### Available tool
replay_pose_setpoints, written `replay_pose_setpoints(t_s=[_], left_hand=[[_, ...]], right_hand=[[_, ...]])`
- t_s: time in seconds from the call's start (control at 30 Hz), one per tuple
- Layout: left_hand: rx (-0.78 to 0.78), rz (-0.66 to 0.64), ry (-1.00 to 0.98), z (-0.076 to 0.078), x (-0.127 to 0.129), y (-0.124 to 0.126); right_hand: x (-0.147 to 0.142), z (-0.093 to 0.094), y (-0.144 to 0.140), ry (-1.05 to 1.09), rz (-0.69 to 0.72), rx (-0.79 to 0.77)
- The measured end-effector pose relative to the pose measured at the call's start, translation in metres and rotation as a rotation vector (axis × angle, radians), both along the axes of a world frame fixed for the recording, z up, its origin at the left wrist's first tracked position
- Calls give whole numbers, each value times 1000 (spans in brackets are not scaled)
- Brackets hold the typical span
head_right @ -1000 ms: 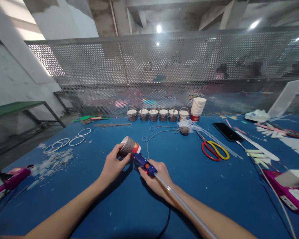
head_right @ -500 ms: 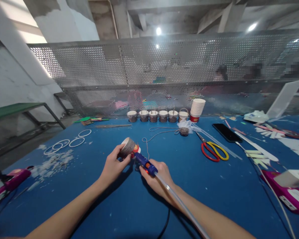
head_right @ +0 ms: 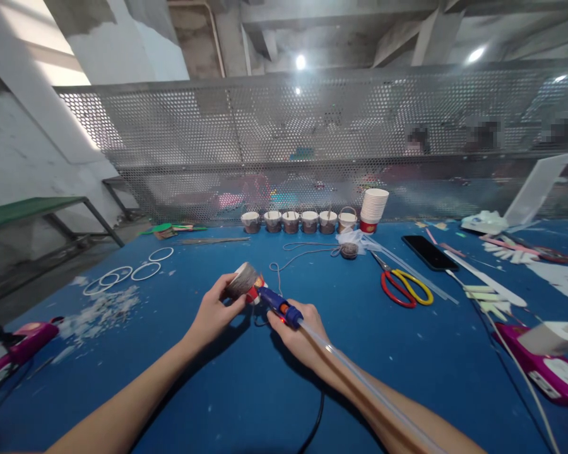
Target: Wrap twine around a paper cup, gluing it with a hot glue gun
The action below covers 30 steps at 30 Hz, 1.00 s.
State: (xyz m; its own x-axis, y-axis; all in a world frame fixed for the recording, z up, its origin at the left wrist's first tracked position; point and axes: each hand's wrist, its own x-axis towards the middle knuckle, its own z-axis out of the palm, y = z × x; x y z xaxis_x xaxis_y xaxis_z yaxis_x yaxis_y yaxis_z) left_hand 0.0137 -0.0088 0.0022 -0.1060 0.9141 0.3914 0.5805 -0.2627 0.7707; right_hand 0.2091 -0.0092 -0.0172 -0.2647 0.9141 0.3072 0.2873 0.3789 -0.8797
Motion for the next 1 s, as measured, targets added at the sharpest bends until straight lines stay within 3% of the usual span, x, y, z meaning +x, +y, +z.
replay_pose_setpoints(t_s=[0.37,1.0], left_hand=[[-22,-58,-7,-9,-11,6],[-60,-163,-90,-1,-16,8]], right_hand=[[1,7,-2,20,16,-6],[1,9,-2,32,22,-52]])
